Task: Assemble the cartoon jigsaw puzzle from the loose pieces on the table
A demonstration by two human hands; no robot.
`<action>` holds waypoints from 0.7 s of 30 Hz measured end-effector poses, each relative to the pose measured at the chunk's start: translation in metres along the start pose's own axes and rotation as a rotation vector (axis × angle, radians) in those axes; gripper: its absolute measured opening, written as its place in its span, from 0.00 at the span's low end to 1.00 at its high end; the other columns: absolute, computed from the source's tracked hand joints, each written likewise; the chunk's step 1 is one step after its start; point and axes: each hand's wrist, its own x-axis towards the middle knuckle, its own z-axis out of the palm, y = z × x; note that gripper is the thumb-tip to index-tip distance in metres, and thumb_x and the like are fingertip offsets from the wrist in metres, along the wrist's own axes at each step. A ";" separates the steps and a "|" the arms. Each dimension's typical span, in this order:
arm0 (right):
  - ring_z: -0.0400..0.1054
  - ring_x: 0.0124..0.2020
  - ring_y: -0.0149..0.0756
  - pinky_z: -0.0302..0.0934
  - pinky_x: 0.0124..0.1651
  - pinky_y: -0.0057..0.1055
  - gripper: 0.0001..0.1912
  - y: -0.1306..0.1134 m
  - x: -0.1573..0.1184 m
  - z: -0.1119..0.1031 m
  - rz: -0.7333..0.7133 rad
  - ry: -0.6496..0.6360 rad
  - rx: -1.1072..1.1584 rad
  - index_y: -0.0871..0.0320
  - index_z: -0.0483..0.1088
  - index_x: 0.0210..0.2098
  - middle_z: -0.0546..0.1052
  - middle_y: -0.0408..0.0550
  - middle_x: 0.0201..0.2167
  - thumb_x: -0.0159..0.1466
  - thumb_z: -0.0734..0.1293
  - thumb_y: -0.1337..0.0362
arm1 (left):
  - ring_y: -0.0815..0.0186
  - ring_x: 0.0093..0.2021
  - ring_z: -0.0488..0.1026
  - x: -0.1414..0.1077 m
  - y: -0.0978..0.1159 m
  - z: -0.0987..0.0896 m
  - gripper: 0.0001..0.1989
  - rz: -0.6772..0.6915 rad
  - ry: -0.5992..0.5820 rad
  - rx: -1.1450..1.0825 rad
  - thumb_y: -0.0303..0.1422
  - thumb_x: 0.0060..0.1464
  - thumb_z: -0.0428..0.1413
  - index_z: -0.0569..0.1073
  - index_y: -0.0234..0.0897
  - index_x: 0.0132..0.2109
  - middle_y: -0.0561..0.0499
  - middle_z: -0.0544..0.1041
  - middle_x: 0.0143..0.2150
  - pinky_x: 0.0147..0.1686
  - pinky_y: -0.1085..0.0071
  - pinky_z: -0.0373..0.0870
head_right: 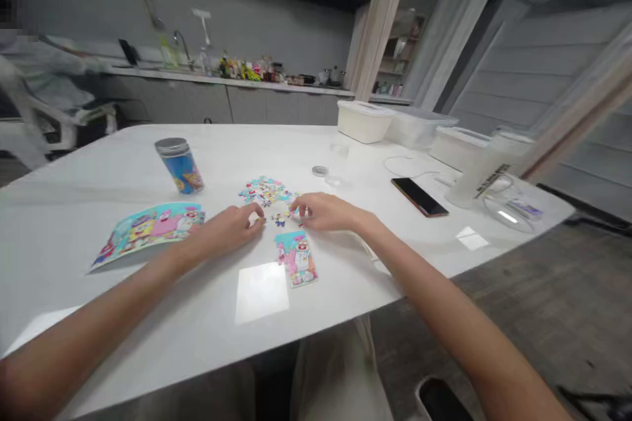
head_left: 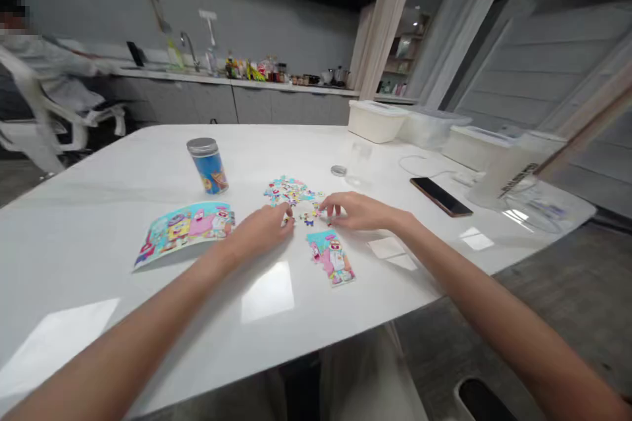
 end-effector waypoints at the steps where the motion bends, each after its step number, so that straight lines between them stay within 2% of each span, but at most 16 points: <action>1: 0.71 0.39 0.36 0.63 0.43 0.32 0.20 0.006 0.006 -0.005 -0.030 -0.031 0.001 0.60 0.72 0.50 0.78 0.50 0.41 0.59 0.64 0.74 | 0.57 0.38 0.75 0.000 -0.003 0.000 0.16 0.023 -0.019 -0.009 0.38 0.61 0.44 0.70 0.39 0.49 0.46 0.77 0.32 0.38 0.65 0.64; 5: 0.70 0.35 0.34 0.63 0.41 0.31 0.15 0.030 0.023 -0.013 -0.069 -0.037 -0.015 0.59 0.74 0.44 0.78 0.48 0.37 0.60 0.64 0.74 | 0.60 0.35 0.75 0.000 -0.016 0.001 0.15 0.077 -0.054 -0.063 0.36 0.59 0.45 0.71 0.40 0.49 0.49 0.77 0.29 0.39 0.67 0.64; 9: 0.69 0.39 0.37 0.64 0.44 0.35 0.12 0.040 0.021 0.002 -0.031 0.167 -0.048 0.61 0.74 0.45 0.74 0.52 0.40 0.65 0.63 0.67 | 0.61 0.34 0.75 0.001 -0.022 0.002 0.15 0.048 -0.041 -0.115 0.39 0.60 0.46 0.71 0.41 0.49 0.50 0.78 0.31 0.35 0.69 0.64; 14: 0.68 0.40 0.37 0.63 0.46 0.35 0.12 0.018 0.015 0.020 -0.058 0.179 -0.015 0.58 0.74 0.47 0.71 0.51 0.41 0.66 0.64 0.62 | 0.60 0.36 0.75 -0.003 -0.013 -0.002 0.14 0.029 -0.048 -0.101 0.38 0.61 0.45 0.71 0.41 0.47 0.48 0.78 0.32 0.35 0.68 0.64; 18: 0.68 0.40 0.36 0.62 0.46 0.34 0.07 0.001 0.015 0.022 -0.040 0.132 0.029 0.57 0.74 0.42 0.70 0.49 0.40 0.66 0.65 0.65 | 0.59 0.36 0.75 -0.007 -0.007 -0.005 0.13 -0.035 -0.021 -0.074 0.38 0.61 0.46 0.70 0.42 0.49 0.47 0.78 0.35 0.35 0.67 0.64; 21: 0.67 0.40 0.36 0.62 0.44 0.34 0.04 -0.002 0.016 0.022 -0.060 0.156 0.048 0.57 0.72 0.39 0.71 0.49 0.39 0.64 0.66 0.68 | 0.57 0.40 0.74 -0.008 -0.005 -0.005 0.13 -0.027 0.003 -0.054 0.37 0.61 0.46 0.70 0.41 0.49 0.47 0.77 0.35 0.36 0.67 0.65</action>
